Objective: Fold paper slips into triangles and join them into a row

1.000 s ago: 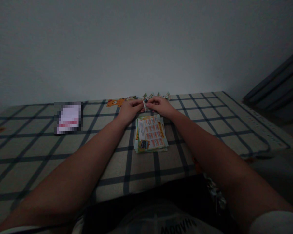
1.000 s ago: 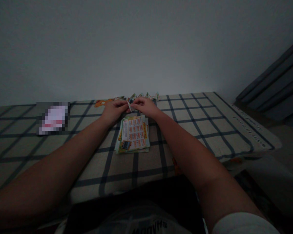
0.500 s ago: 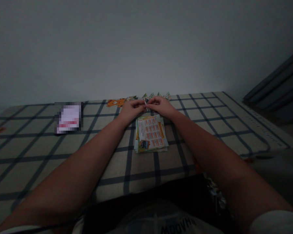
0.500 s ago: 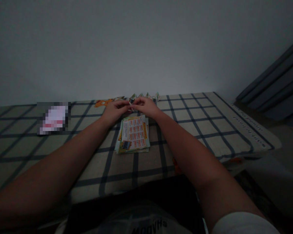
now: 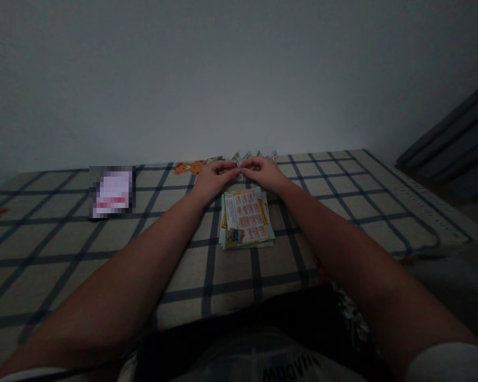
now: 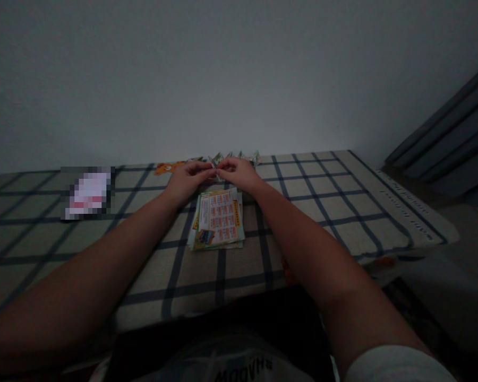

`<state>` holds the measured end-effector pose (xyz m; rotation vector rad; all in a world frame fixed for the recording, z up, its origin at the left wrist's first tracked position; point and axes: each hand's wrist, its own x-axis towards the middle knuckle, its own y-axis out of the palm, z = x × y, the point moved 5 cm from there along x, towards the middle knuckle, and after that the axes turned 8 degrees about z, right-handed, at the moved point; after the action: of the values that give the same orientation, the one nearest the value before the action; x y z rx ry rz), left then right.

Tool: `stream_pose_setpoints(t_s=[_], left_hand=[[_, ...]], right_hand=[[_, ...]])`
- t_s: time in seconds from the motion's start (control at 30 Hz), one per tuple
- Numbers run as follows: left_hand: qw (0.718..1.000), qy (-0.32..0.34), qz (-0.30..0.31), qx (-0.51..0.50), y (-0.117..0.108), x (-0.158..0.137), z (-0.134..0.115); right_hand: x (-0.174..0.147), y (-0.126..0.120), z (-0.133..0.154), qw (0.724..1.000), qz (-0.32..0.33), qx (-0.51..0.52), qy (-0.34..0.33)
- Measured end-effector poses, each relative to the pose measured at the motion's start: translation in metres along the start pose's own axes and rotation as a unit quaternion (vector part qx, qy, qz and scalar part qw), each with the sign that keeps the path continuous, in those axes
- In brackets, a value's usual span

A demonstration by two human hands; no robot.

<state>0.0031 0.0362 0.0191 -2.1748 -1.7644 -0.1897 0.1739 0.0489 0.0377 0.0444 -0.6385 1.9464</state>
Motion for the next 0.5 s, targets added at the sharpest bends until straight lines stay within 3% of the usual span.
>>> stream_pose_setpoints(t_s=[0.5], left_hand=[[1.0,0.015,0.01,0.003,0.0019,-0.0003,-0.0043]], right_hand=[[-0.0012,0.0011,0.004,1.0,0.001,-0.005,-0.006]])
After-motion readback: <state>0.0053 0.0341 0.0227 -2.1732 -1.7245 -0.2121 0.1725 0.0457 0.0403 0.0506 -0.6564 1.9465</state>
